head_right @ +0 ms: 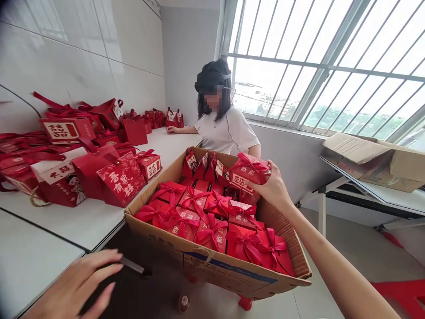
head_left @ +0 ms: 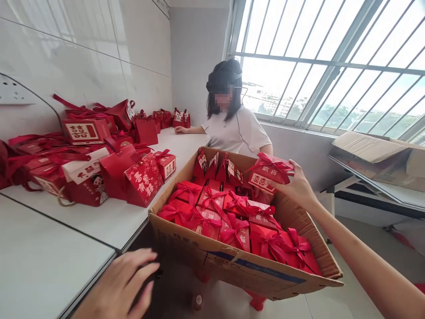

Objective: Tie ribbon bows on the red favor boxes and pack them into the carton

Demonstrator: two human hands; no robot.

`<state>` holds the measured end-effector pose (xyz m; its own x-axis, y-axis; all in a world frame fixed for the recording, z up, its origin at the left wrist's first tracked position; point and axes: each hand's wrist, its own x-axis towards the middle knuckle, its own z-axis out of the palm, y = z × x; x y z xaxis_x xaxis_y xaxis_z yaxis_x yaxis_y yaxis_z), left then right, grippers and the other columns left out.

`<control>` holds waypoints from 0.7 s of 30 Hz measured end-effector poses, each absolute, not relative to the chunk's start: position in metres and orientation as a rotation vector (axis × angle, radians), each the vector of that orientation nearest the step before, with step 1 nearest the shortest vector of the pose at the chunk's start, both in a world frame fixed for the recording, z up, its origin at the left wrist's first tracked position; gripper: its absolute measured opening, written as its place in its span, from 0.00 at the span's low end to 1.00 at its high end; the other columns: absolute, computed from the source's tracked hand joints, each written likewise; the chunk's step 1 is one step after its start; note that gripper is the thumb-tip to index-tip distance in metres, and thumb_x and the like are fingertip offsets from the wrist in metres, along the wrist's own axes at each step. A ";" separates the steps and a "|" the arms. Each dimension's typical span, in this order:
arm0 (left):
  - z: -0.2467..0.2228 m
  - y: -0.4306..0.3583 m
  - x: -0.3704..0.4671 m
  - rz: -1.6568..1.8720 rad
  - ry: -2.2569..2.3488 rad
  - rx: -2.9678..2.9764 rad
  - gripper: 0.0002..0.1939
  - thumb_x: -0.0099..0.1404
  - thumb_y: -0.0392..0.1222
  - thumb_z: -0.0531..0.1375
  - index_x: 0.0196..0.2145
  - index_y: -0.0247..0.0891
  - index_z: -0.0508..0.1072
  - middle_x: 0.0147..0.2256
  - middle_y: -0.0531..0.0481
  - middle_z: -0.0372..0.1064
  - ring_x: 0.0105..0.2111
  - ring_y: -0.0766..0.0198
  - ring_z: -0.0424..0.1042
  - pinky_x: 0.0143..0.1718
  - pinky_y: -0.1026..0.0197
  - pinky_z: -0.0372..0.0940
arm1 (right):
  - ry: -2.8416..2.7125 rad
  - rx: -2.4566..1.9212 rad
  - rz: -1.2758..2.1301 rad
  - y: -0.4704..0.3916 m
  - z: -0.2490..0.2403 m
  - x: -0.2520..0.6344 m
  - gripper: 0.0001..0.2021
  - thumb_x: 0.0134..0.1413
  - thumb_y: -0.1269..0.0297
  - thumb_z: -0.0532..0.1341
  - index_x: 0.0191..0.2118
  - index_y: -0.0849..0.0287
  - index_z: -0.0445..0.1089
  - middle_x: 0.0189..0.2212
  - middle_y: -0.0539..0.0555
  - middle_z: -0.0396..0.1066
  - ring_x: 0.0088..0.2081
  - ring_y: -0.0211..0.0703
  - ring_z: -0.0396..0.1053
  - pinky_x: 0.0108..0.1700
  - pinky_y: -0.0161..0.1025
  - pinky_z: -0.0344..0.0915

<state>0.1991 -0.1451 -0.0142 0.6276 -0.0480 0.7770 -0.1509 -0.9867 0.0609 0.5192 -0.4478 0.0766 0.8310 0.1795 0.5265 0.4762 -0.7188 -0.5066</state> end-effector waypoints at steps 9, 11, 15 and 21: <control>-0.039 -0.159 0.294 1.145 -0.123 2.764 0.11 0.60 0.46 0.54 0.39 0.41 0.69 0.39 0.47 0.70 0.42 0.57 0.67 0.44 0.56 0.55 | -0.567 -2.408 -0.521 -0.436 0.053 0.553 0.52 0.34 0.44 0.65 0.62 0.63 0.41 0.54 0.68 0.58 0.51 0.61 0.63 0.50 0.56 0.62; -0.048 -0.157 0.294 1.160 -0.150 2.755 0.11 0.59 0.49 0.55 0.36 0.41 0.69 0.35 0.48 0.70 0.38 0.58 0.67 0.42 0.56 0.54 | -0.579 -2.435 -0.526 -0.438 0.042 0.554 0.51 0.35 0.45 0.64 0.62 0.61 0.41 0.56 0.67 0.56 0.53 0.61 0.61 0.51 0.54 0.62; -0.058 -0.153 0.295 1.315 -0.189 2.730 0.11 0.59 0.50 0.54 0.32 0.41 0.68 0.29 0.48 0.69 0.34 0.58 0.66 0.40 0.55 0.54 | -0.611 -2.452 -0.502 -0.441 0.020 0.555 0.49 0.37 0.46 0.64 0.62 0.58 0.42 0.55 0.64 0.57 0.51 0.58 0.64 0.51 0.52 0.64; -0.066 -0.150 0.308 1.560 -0.266 2.731 0.16 0.58 0.55 0.51 0.29 0.40 0.66 0.25 0.47 0.65 0.29 0.58 0.63 0.36 0.53 0.54 | -0.680 -2.448 -0.514 -0.434 0.029 0.559 0.48 0.35 0.43 0.63 0.61 0.60 0.46 0.52 0.65 0.60 0.48 0.58 0.66 0.48 0.51 0.66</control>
<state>0.3080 -0.1503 -0.0659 0.4971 -0.1529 0.8541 -0.1385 -0.9857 -0.0958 0.5588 -0.4343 0.0293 0.7998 0.3554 0.4838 0.5623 -0.7256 -0.3966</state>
